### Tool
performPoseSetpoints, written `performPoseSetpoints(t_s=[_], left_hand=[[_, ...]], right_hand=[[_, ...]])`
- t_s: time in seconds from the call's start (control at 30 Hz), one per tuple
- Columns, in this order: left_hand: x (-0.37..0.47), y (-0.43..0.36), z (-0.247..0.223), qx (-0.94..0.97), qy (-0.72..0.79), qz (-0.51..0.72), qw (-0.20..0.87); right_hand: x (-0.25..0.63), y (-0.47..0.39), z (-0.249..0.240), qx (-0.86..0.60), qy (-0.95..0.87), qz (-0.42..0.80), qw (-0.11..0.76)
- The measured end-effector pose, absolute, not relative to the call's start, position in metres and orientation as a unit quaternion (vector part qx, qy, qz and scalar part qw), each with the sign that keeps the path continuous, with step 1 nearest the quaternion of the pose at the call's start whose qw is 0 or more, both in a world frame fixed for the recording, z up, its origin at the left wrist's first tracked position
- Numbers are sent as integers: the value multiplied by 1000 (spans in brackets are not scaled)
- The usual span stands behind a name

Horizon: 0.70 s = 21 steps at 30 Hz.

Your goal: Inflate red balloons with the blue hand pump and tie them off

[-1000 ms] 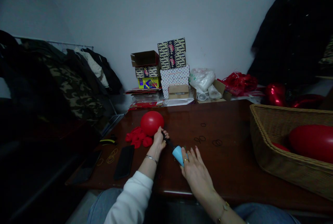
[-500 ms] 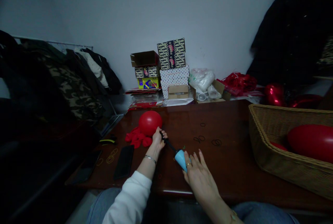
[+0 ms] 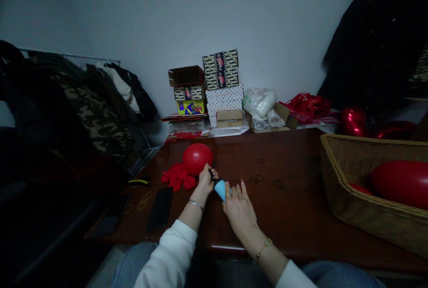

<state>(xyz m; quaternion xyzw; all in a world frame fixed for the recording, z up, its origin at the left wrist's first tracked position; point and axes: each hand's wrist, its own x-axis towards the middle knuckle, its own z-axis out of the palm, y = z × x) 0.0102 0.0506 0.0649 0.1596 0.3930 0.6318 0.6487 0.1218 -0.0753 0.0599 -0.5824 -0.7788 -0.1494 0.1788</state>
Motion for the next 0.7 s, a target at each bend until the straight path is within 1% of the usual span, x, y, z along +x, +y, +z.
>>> performPoseSetpoints(t_s=[0.17,0.3,0.53,0.7], left_hand=[[4,53,63,163,393,629,650],[-6,59,63,168,398,633,642],[-15,67,63,179,393,638,638],[-12,61,66,161,389,641,642]], right_hand=[[128,-85,51,-574,-782,-165,178],[141,-100,43,-574,-787,-146,172],[167,-122,26,-539,-795,-171,220],[170,-123,25,-540,-796,-163,220]])
